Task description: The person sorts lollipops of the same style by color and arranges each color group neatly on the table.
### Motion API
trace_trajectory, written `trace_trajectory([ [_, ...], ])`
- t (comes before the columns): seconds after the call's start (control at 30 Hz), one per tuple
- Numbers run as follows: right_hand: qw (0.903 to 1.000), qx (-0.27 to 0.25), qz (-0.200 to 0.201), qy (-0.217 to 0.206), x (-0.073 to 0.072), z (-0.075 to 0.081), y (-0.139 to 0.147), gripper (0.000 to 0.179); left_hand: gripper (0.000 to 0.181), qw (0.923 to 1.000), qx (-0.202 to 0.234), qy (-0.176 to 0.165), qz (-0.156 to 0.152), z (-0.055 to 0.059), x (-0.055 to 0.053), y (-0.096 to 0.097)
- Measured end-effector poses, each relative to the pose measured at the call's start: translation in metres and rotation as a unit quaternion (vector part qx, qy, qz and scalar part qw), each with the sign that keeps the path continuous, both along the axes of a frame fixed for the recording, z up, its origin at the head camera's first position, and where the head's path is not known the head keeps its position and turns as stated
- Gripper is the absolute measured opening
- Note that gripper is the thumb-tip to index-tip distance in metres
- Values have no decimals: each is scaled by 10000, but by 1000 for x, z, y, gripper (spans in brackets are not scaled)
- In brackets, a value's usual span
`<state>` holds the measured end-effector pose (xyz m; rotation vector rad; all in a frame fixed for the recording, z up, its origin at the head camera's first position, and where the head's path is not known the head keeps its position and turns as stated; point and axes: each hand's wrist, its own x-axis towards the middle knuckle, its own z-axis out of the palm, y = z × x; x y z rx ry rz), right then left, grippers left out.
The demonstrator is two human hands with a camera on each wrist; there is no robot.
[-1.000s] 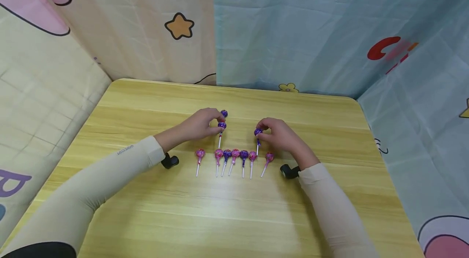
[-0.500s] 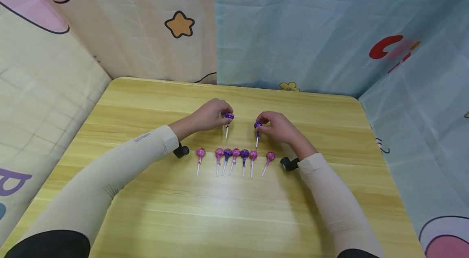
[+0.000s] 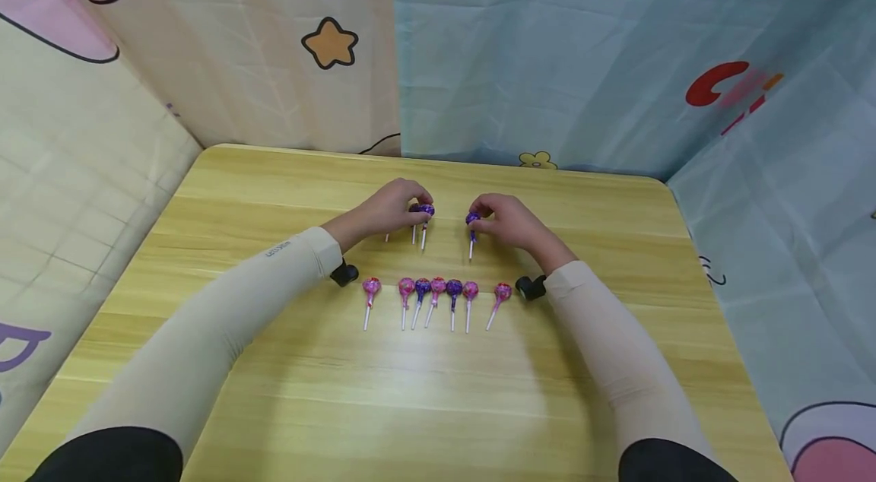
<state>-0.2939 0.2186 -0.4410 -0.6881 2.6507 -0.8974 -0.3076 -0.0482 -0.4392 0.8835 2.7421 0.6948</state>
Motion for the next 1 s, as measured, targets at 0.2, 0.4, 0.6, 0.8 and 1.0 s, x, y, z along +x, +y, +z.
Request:
trace_trajectory([
  [0.2,9998,-24,-42,-174,-10,-4,-5,18,31,9995,114,-241,150,-5,-9,7],
  [0.4,9998,-27,25,-220,-21,-6,-12,18,31,9991,108,-377,176,-5,-12,13],
  [0.6,9986,-274,14,-455,-28,-11,-19,17,30,9987,51,-412,284,-6,-13,17],
  [0.8,9975,-379,-45,-591,-31,-18,-24,16,26,9980,41,-508,367,-11,-12,17],
  [1.0,9983,-256,20,-521,-30,-20,-30,15,26,9982,22,-529,295,-19,-11,17],
])
